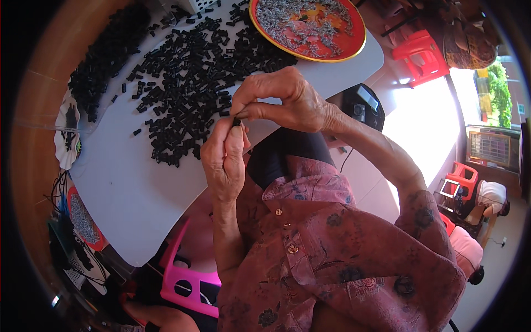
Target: The person assembles components by taking metal pieces from a round tray and black plastic parts from the table, fitting the metal pieces into the plastic parts by hand.
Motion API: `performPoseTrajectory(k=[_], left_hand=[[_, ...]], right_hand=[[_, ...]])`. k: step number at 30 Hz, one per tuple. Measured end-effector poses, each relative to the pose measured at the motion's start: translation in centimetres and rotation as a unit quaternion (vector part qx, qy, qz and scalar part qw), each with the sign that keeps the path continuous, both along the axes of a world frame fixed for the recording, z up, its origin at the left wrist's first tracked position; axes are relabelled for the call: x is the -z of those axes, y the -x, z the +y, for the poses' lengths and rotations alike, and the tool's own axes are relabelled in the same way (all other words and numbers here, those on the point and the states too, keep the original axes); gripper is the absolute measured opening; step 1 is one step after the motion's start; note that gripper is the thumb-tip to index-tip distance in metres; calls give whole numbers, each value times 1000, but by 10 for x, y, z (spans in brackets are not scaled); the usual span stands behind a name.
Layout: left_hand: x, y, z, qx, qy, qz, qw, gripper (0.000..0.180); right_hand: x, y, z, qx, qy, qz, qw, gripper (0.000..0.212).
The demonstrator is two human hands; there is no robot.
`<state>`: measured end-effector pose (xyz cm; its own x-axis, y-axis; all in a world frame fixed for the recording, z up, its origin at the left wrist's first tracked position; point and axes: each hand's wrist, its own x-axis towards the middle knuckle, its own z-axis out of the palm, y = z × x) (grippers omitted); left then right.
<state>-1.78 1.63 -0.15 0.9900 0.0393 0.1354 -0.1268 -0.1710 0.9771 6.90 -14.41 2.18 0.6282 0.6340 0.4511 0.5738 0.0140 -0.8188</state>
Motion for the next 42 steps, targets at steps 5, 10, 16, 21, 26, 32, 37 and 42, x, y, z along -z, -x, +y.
performPoseTrajectory(k=[5,10,16,21,26,32,37,42], left_hand=[[2,0,0,1,-28,-2,1000,26],[3,0,-2,-14,-30,-7,999,27],[3,-2,-1,-1,-44,-40,998,18],[8,-2,-1,1,-70,-70,995,14],[13,-2,-1,4,-86,-105,991,10],[16,-2,2,21,-98,-107,989,12],[17,-3,3,25,-109,-114,987,12],[11,-2,1,27,-45,-84,995,13]], right_hand=[[10,2,-1,-58,-47,197,977,16],[9,1,0,-56,-41,203,977,14],[-3,-9,-5,-67,9,207,976,9],[-6,-14,-6,-64,53,76,994,8],[-11,-15,-5,-77,68,6,995,7],[-15,-7,-2,-62,96,-70,991,9],[-19,-8,0,-72,115,-88,987,8],[-7,-7,-5,-43,87,45,994,12]])
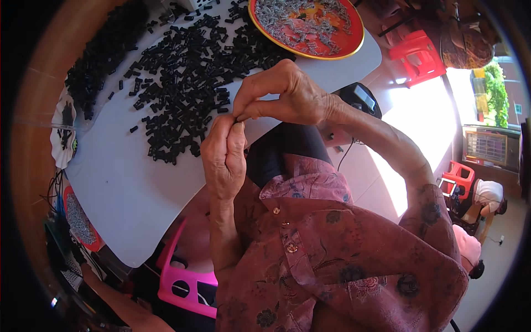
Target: The person assembles components by taking metal pieces from a round tray and black plastic parts from the table, fitting the metal pieces into the plastic parts by hand.
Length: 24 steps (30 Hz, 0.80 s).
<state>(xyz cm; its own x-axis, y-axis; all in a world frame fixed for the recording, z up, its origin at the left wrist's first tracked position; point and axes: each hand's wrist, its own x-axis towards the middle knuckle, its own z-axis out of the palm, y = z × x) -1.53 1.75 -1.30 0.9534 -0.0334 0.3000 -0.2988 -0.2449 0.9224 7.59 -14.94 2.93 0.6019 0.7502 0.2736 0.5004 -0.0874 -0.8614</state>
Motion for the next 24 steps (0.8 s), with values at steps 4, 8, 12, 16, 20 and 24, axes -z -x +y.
performPoseTrajectory(k=[4,8,12,16,20,24], left_hand=[[-5,2,-1,-11,16,25,1000,13],[-4,1,-3,-40,46,41,997,14],[-5,0,-3,-49,84,42,994,16],[-11,0,-3,-50,108,76,990,16],[-11,-1,-2,-45,118,111,986,16],[-14,-1,-7,-92,121,123,981,22]], right_hand=[[6,4,-1,26,-54,165,985,18],[11,5,-3,64,-49,94,992,20],[12,6,0,55,-80,20,995,19],[12,8,-2,60,-63,16,996,17],[4,14,-3,63,-44,-5,997,32],[10,14,3,69,-2,-181,981,49]])
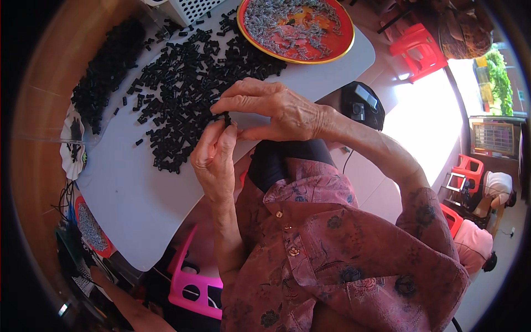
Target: The person assembles components by taking metal pieces from a round tray and black plastic parts from the table, fitting the metal pieces into the plastic parts by hand.
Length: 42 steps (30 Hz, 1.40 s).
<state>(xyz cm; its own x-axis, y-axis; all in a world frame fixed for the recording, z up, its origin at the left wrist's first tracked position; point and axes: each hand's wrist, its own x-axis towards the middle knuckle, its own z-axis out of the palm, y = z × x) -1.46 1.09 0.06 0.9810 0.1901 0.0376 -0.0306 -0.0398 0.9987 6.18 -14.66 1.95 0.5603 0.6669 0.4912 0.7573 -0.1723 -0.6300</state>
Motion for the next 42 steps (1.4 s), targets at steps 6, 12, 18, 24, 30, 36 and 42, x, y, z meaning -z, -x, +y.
performPoseTrajectory(k=[6,12,18,24,30,36,42], left_hand=[[-2,-3,-5,-20,-15,4,1000,26],[-3,-4,-9,3,39,16,999,33],[11,-6,-12,-77,13,-10,997,35],[11,-6,-14,-79,1,8,997,34],[10,-5,-16,-81,36,-23,996,32],[10,-8,-16,-78,27,-18,996,38],[12,-6,-12,-34,128,-28,991,41]], right_hand=[[18,1,6,33,-49,-32,998,46],[24,3,9,68,-67,-60,994,47],[28,3,18,92,-74,-111,987,46],[31,5,16,97,-73,-139,983,42],[25,11,21,94,-18,-145,985,39],[29,8,22,95,-99,-53,989,36],[-24,-31,10,134,-94,-9,986,35]])
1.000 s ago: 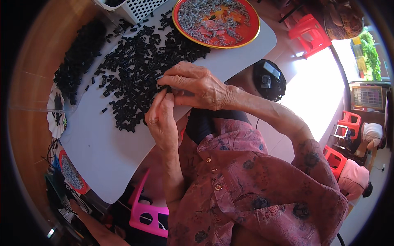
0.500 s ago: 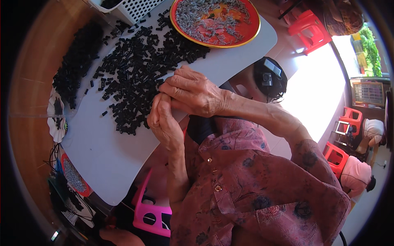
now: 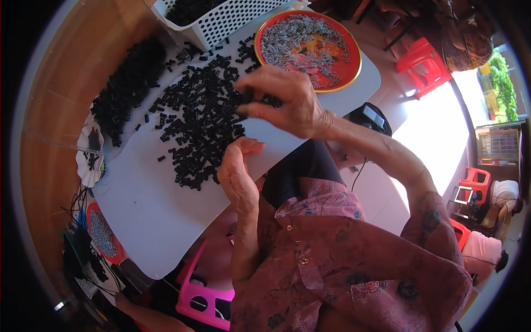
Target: The person assembles components by taking metal pieces from a round tray and black plastic parts from the table, fitting the metal pieces into the plastic parts by hand.
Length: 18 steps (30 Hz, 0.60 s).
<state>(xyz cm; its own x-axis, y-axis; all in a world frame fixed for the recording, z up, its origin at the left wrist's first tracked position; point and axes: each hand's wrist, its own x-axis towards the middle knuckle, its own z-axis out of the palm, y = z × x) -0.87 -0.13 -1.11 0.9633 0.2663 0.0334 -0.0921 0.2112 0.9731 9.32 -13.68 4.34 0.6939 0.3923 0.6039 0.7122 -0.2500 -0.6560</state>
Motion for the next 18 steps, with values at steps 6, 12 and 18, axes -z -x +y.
performPoseTrajectory(k=[6,12,18], left_hand=[[-4,-6,-4,26,-10,-36,999,35],[-5,-1,2,21,-77,-39,996,24],[-3,-4,-2,37,-127,-63,989,23]], right_hand=[[-76,-134,9,102,68,-51,991,33],[-21,-131,40,51,112,-275,953,16],[16,-102,76,-128,198,-52,970,14]])
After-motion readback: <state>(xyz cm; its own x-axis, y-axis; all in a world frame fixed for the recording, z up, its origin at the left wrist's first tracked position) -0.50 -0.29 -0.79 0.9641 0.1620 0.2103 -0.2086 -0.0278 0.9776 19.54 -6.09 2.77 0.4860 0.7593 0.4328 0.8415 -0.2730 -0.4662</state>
